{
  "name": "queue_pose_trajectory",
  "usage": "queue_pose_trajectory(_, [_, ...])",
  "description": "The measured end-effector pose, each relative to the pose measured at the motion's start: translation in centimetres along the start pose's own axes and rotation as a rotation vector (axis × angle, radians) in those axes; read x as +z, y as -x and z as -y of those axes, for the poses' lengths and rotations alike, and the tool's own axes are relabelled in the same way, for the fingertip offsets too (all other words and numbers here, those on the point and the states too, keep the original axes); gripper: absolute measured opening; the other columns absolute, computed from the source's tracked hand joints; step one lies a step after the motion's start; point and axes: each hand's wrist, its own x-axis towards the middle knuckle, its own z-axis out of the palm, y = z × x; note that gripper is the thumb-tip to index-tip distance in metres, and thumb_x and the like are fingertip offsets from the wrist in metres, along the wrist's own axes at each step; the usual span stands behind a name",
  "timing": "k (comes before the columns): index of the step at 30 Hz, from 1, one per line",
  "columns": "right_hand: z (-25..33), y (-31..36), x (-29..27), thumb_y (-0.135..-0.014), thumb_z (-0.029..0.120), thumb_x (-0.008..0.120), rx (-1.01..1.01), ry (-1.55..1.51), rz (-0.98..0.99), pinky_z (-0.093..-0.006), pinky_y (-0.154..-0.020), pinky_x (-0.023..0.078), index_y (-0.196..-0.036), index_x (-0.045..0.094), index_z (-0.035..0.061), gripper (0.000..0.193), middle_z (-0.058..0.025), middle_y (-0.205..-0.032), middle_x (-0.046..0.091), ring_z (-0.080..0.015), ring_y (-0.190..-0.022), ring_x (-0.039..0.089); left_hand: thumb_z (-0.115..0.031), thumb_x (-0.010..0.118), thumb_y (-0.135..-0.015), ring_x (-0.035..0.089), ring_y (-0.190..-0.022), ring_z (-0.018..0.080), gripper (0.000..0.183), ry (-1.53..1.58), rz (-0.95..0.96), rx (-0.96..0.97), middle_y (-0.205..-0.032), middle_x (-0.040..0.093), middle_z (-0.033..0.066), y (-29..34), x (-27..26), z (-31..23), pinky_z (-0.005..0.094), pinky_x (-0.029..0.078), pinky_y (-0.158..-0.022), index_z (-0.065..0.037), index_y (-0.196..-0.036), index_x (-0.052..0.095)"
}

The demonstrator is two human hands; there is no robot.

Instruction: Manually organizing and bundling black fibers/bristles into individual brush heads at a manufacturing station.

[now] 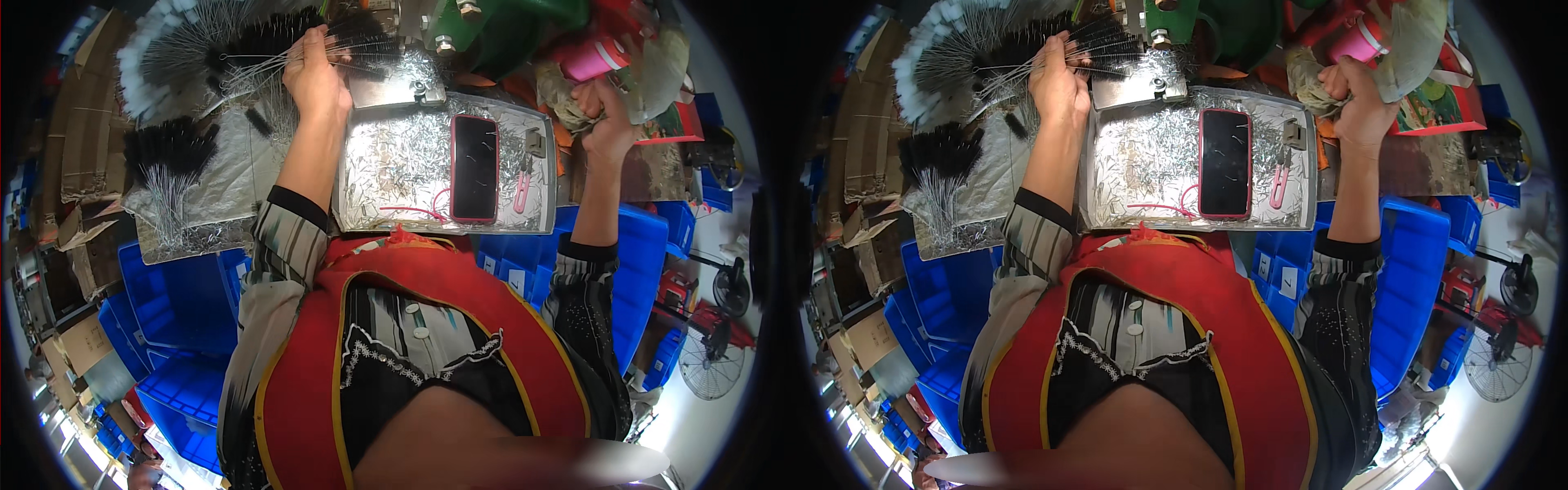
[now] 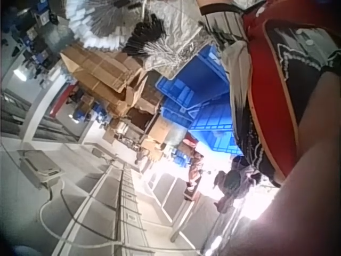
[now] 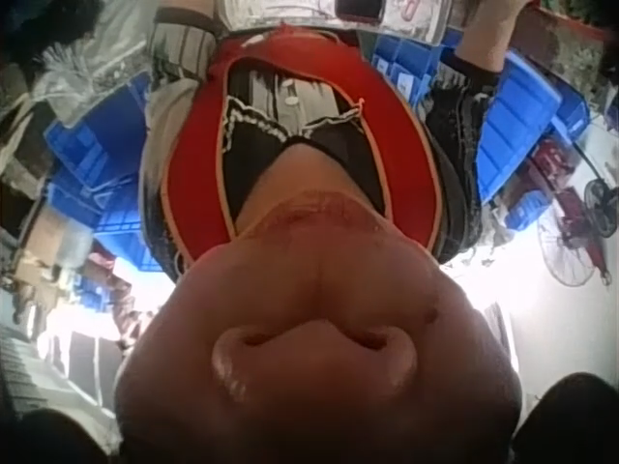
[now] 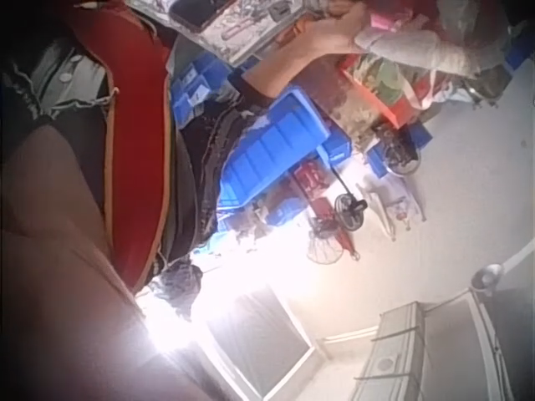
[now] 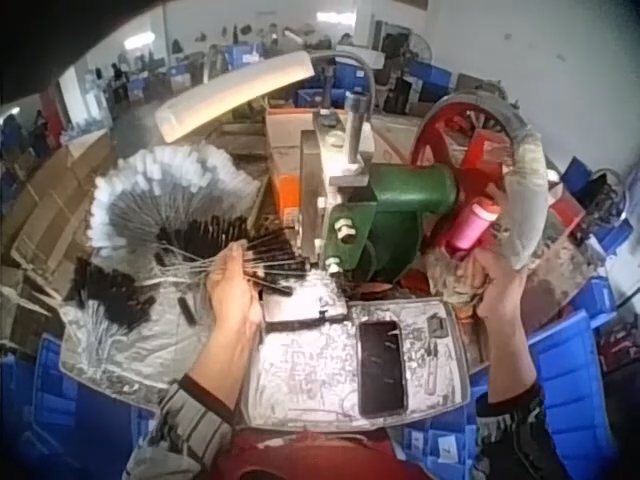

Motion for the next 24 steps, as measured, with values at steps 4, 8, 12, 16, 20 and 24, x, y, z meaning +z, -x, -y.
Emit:
queue_pose_trajectory(4, [4.3, -2.1, -0.1, -0.071, 0.005, 0.058, 0.255, 0.046, -0.018, -0.0319, -0.052, 0.042, -0.062, 0.051, -0.0045, 0.015, -0.0059, -0.047, 0.038, -0.0185, -0.045, 0.044, -0.016, 0.051, -0.087, 0.053, -0.058, 0.0161, 0.02, 0.047, -0.006, -0.029, -0.079, 0.056, 0.0109, 0.2, -0.2, -0.1, 0.0271, 0.046, -0.05, 0.003, -0.094, 0.054])
queue_pose_trajectory(8, [6.2, -2.8, 2.0, -0.077, 0.005, 0.053, 0.365, 0.083, -0.103, -0.0294, -0.052, 0.039, -0.06, 0.048, 0.0041, 0.018, -0.0008, -0.048, 0.032, -0.0129, -0.045, 0.036, -0.017, 0.05, -0.088, 0.053, -0.058, 0.0166, 0.02, 0.072, -0.041, 0.005, -0.076, 0.055, 0.01, -0.1, -0.4, 0.0, 0.0276, 0.047, -0.05, 0.003, -0.093, 0.053])
queue_pose_trajectory(12, [5.4, -2.1, 1.2, -0.078, 0.005, 0.052, 0.357, 0.061, -0.113, -0.0304, -0.054, 0.04, -0.061, 0.048, 0.0037, 0.018, -0.0015, -0.048, 0.035, -0.0141, -0.046, 0.038, -0.016, 0.051, -0.087, 0.053, -0.06, 0.0172, 0.02, 0.082, -0.034, 0.003, -0.078, 0.055, 0.0105, 0.1, -0.3, 0.1, 0.0278, 0.046, -0.049, 0.003, -0.093, 0.053])
queue_pose_trajectory(16, [3.7, -2.0, -0.8, -0.074, 0.007, 0.056, 0.257, 0.039, 0.01, -0.0329, -0.054, 0.043, -0.07, 0.059, -0.007, 0.016, -0.0073, -0.05, 0.041, -0.0203, -0.05, 0.047, -0.015, 0.051, -0.087, 0.053, -0.058, 0.0171, 0.02, 0.084, -0.034, 0.001, -0.079, 0.057, 0.0114, -0.1, -0.2, 0.2, 0.0274, 0.045, -0.047, 0.004, -0.093, 0.053])
queue_pose_trajectory(20, [3.9, -2.3, -1.0, -0.074, 0.008, 0.056, 0.303, 0.039, -0.003, -0.0324, -0.053, 0.042, -0.068, 0.059, -0.0067, 0.016, -0.0073, -0.05, 0.041, -0.0199, -0.05, 0.047, -0.015, 0.051, -0.087, 0.053, -0.057, 0.0163, 0.019, 0.045, -0.033, 0.01, -0.08, 0.057, 0.0114, 0.1, -0.1, -0.1, 0.0269, 0.045, -0.046, 0.003, -0.094, 0.053])
queue_pose_trajectory(24, [5.2, -3.4, -0.8, -0.075, 0.008, 0.056, 0.387, 0.032, 0.027, -0.0314, -0.053, 0.042, -0.067, 0.057, -0.0058, 0.016, -0.0055, -0.049, 0.039, -0.0181, -0.048, 0.046, -0.013, 0.051, -0.087, 0.053, -0.057, 0.0162, 0.018, 0.051, -0.024, 0.009, -0.08, 0.057, 0.0115, 0.0, 0.0, 0.0, 0.0265, 0.045, -0.046, 0.004, -0.094, 0.053])
